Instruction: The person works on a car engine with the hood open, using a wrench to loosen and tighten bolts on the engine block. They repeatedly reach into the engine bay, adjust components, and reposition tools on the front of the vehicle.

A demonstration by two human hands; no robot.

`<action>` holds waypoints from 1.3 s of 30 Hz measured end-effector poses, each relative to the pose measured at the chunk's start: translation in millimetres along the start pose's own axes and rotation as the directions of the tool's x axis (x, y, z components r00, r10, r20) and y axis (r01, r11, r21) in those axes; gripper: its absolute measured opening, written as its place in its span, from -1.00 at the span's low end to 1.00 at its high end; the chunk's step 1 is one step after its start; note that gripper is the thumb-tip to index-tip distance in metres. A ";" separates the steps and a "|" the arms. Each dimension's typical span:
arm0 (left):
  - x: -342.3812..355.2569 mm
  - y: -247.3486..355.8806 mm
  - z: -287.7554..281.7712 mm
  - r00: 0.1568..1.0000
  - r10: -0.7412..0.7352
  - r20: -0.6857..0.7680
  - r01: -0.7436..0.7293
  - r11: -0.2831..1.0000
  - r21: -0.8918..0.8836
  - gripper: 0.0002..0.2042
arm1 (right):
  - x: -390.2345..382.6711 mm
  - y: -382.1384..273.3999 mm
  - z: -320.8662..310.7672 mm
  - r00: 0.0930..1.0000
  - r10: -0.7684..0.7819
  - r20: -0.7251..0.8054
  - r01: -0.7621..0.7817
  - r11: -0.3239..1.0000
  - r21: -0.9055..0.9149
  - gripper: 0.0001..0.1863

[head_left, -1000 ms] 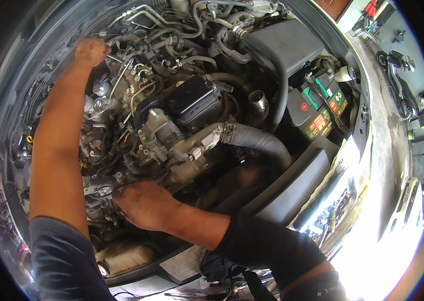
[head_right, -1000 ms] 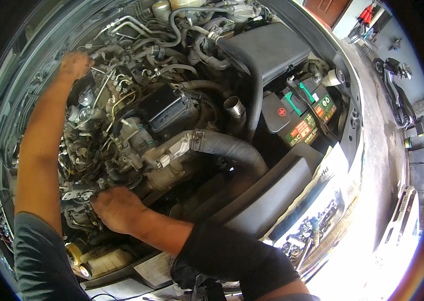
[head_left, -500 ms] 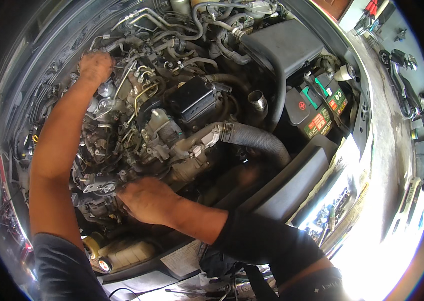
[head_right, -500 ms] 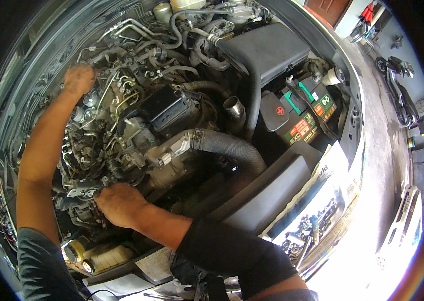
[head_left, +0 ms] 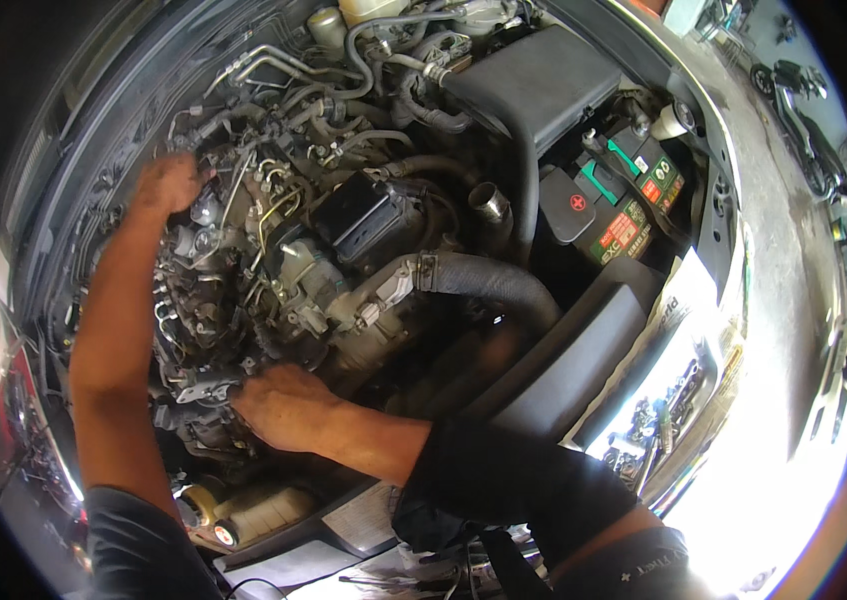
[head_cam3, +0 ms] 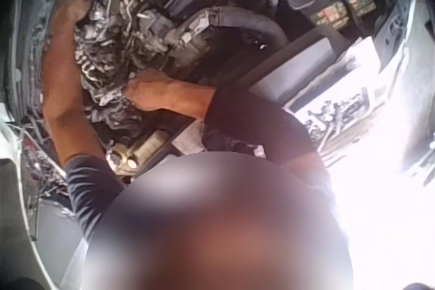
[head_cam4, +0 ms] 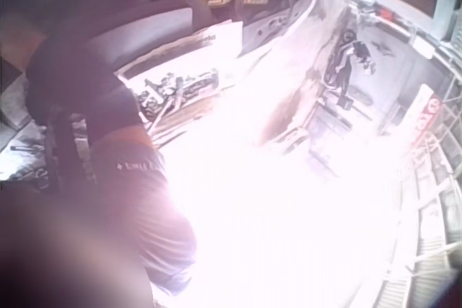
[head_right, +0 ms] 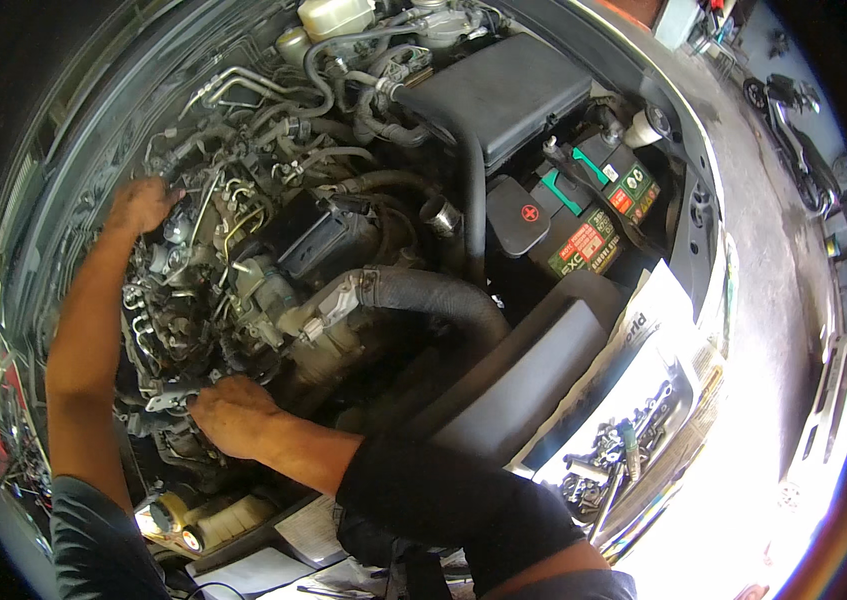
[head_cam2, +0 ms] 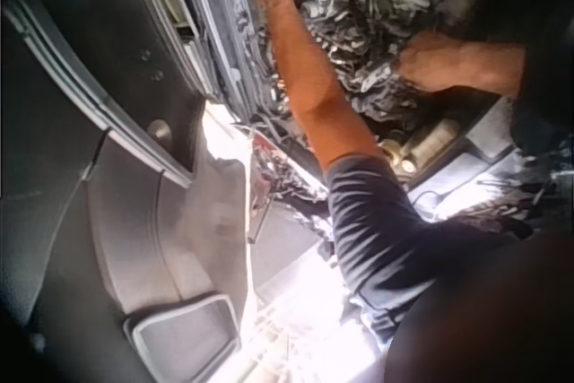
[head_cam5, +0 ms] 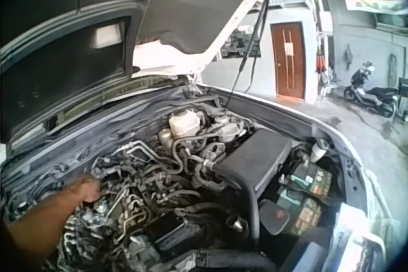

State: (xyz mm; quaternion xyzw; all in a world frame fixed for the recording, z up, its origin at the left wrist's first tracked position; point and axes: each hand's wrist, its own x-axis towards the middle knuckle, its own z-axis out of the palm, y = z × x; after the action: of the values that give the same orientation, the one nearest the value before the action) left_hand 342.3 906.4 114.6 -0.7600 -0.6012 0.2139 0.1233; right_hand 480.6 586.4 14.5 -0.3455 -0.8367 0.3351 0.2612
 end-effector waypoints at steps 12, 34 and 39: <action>4.1 6.4 8.7 0.997 -0.079 0.000 0.078 0.996 0.048 -0.37 | 6.2 4.7 17.3 0.982 -0.070 -0.177 0.066 0.997 -0.025 -0.79; -38.1 55.2 32.9 0.973 -0.230 0.008 0.229 0.964 -0.136 -0.66 | 0.0 6.7 -8.4 1.000 0.017 0.015 -0.017 1.000 -0.014 -0.77; -35.4 23.5 4.3 0.966 -0.246 -0.074 0.246 0.969 -0.021 -0.43 | 6.0 8.7 -4.5 0.999 0.034 0.038 -0.034 0.999 -0.015 -0.79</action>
State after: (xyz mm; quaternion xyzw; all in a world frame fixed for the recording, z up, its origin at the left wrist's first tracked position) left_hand 354.0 866.0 106.7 -0.6879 -0.6869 0.1643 0.1674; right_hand 483.4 597.3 12.2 -0.3551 -0.8378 0.3402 0.2371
